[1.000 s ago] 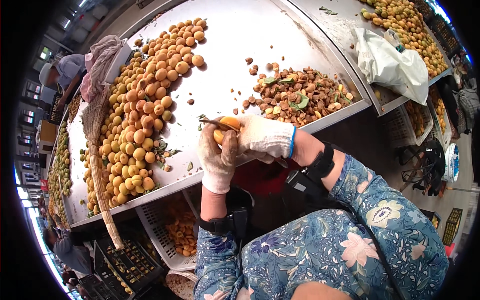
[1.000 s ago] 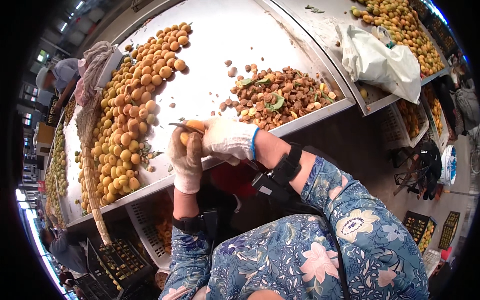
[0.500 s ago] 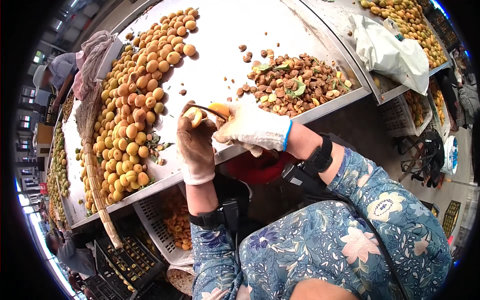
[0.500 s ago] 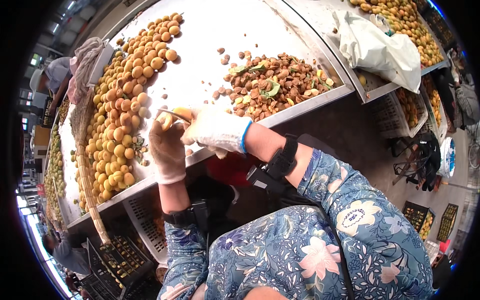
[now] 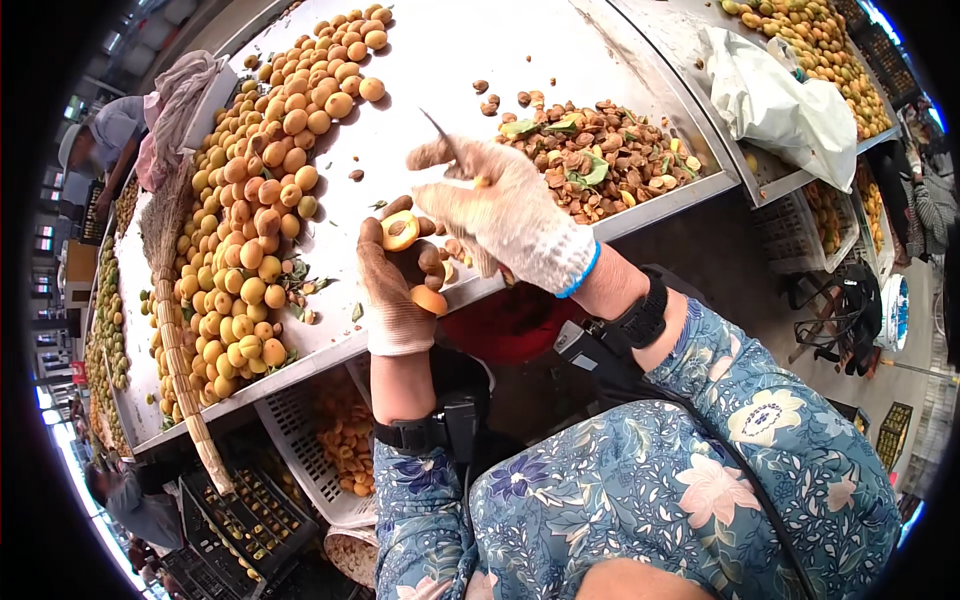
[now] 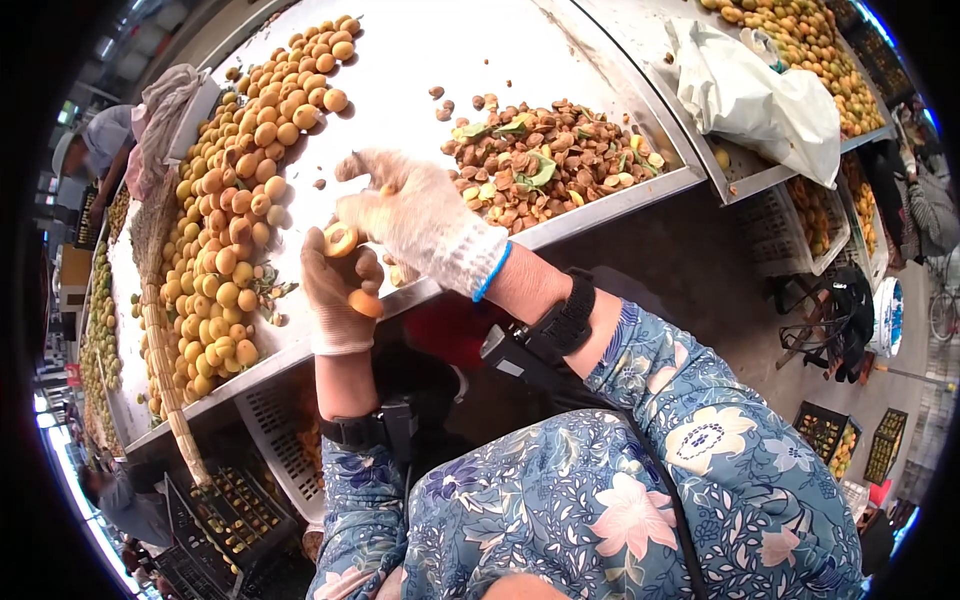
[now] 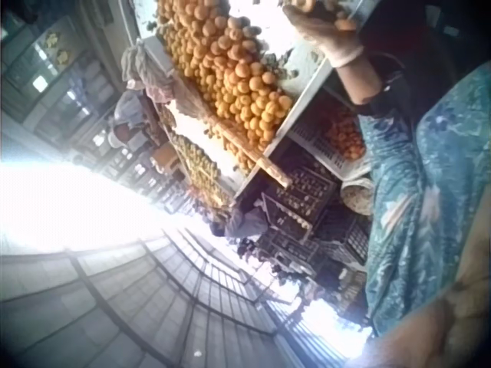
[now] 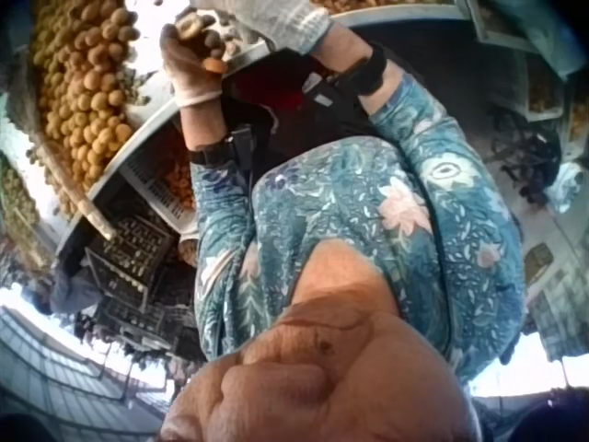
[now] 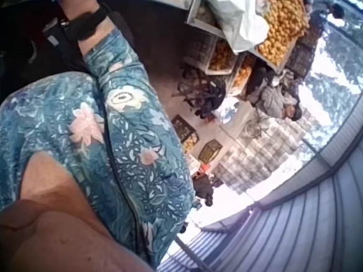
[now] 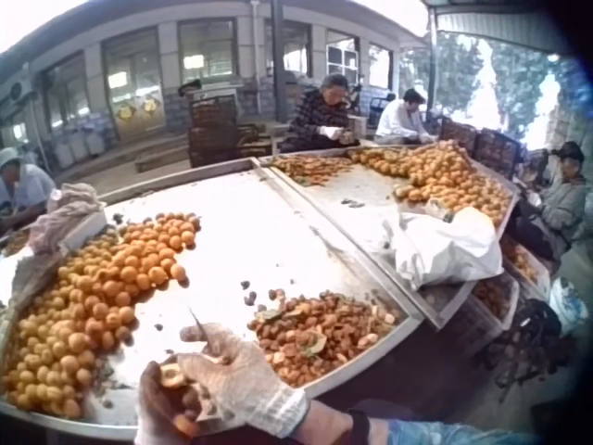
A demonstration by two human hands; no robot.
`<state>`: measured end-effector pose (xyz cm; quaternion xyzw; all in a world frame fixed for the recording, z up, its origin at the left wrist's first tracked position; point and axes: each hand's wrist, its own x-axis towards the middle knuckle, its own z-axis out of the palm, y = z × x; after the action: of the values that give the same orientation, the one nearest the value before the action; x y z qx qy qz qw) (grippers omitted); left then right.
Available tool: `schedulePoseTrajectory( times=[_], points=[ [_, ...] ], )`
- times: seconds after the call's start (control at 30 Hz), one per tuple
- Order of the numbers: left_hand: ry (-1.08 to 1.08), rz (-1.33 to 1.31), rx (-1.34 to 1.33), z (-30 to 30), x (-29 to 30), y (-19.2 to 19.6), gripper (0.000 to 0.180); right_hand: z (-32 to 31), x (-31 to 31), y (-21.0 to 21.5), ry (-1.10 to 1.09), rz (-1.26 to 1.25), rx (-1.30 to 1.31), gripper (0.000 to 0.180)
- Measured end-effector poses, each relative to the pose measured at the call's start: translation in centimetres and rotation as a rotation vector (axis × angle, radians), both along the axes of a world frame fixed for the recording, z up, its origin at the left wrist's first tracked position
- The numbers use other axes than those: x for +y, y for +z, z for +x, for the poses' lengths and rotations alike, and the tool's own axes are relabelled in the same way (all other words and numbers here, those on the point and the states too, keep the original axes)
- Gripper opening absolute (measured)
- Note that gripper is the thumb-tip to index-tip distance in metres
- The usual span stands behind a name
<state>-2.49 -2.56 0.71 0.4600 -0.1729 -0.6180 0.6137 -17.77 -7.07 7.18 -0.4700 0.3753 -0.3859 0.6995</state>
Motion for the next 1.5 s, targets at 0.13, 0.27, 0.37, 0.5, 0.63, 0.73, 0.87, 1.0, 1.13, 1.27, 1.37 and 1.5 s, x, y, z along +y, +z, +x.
schedulePoseTrajectory(
  times=[0.13, 0.27, 0.37, 0.5, 0.63, 0.73, 0.87, 1.0, 1.13, 1.27, 1.37, 1.5],
  points=[
    [-0.082, 0.013, -0.214, -2.8, 0.4, 2.2, 0.058, -1.2, -2.4, -0.8, -0.211, 0.076, -0.509, 0.022],
    [-0.200, 0.025, -0.301, -3.0, 1.3, 2.0, 0.066, -2.2, -3.2, -0.3, -0.300, 0.022, -0.632, 0.024],
    [-0.228, 0.025, -0.315, -3.5, 1.2, 1.2, 0.069, -1.9, -2.7, 0.1, -0.400, -0.002, -0.588, 0.022],
    [-0.169, 0.027, -0.324, -4.5, 1.3, 1.3, 0.068, -2.1, -2.2, 0.6, -0.411, -0.106, -0.502, 0.018],
    [-0.202, 0.018, -0.371, -4.7, 1.4, 1.2, 0.064, -2.2, -1.8, 0.5, -0.418, -0.172, -0.484, 0.013],
    [-0.137, 0.043, -0.393, -4.5, 1.7, -0.2, 0.059, -1.8, -1.2, 0.7, -0.367, -0.282, -0.460, 0.008],
    [-0.157, 0.027, -0.366, -5.5, 1.6, 0.0, 0.055, -0.5, -1.2, -0.9, -0.401, -0.568, -0.347, 0.014],
    [-0.243, -0.072, -0.296, -5.2, 1.7, 0.8, 0.055, -2.1, -1.8, 0.1, -0.331, -0.096, -0.599, 0.015],
    [-0.199, -0.092, -0.289, -5.8, 1.7, 0.9, 0.059, -2.1, -2.9, -1.5, -0.402, 0.111, -0.640, 0.023],
    [-0.177, -0.068, -0.200, -5.5, 1.5, 1.2, 0.059, -1.9, -3.6, -2.5, -0.378, 0.246, -0.689, 0.023],
    [-0.133, -0.025, -0.116, -5.7, 1.5, 1.6, 0.056, -1.5, -3.6, -2.7, -0.377, 0.330, -0.729, 0.023],
    [-0.167, -0.058, 0.016, -5.3, 1.0, 0.6, 0.052, -0.7, -4.2, -4.2, -0.356, 0.436, -0.926, 0.020]
  ],
)
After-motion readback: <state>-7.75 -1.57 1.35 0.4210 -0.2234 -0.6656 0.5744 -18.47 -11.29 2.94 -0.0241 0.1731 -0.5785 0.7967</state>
